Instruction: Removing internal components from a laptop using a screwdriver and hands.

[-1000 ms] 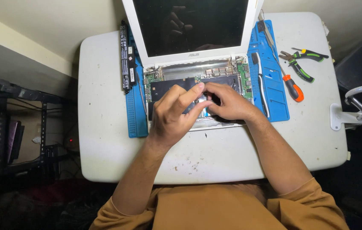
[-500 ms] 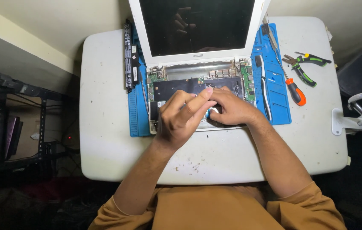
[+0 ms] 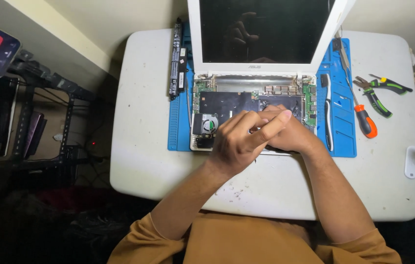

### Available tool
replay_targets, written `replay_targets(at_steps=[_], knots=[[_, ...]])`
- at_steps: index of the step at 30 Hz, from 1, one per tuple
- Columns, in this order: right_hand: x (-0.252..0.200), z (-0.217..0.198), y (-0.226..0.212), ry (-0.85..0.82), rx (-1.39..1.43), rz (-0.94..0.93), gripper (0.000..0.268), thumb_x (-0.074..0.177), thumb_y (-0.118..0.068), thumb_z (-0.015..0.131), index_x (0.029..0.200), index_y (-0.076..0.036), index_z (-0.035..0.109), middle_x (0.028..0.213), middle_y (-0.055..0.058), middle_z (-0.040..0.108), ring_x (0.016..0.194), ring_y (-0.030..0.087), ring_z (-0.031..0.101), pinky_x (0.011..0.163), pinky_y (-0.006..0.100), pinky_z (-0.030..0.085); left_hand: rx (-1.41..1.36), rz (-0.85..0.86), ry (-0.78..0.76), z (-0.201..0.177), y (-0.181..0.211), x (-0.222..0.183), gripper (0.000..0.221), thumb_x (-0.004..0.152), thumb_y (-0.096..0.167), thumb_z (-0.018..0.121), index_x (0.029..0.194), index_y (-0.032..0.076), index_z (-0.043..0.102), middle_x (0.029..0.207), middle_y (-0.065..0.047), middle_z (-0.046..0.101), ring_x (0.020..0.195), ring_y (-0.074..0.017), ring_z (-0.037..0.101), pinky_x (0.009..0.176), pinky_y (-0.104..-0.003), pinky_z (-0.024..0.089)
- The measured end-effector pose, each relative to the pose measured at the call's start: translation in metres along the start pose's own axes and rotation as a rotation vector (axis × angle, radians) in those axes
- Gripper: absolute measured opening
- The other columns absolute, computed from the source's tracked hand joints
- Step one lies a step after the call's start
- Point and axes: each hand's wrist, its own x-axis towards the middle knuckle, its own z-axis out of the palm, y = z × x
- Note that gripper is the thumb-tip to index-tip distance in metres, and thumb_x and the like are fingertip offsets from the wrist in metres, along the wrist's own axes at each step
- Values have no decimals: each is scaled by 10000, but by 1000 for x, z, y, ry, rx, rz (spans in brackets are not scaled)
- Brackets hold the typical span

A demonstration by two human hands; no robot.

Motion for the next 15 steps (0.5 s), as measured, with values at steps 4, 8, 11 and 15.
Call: replay_targets(at_steps=[4,8,11,15], knots=[[-7,10,15,21,96,98,260,744,-159,808,931,-14,701,807,187,672,859,416,663,746,490,511,-135,-113,7,-10,11,12,431,1002,164,723,1414,226,613,916,10,599,753,-161,602,725,-310,583],[-8,1,11,36,45,74,335,747,-166,871,949,23,681,823,195,672,769,373,672,625,453,527,-358,-221,-73,-22,20,20,427,1043,-62,507,1405,136,617,1150,-106,707,1035,-300,740,884,-396,621],[0,-7,-12,60,39,120,353,732,-174,903,892,45,677,752,194,638,709,337,685,520,414,514,-329,-210,-72,-18,11,8,468,1025,-103,520,1392,160,641,1014,-63,661,955,-273,734,836,-362,621],[2,-11,-31,70,5,99,314,730,-134,884,881,40,669,741,198,617,788,432,693,582,477,531,-107,-95,-44,-6,-4,-6,516,933,-70,656,1345,239,687,802,27,493,702,-152,601,689,-299,593]])
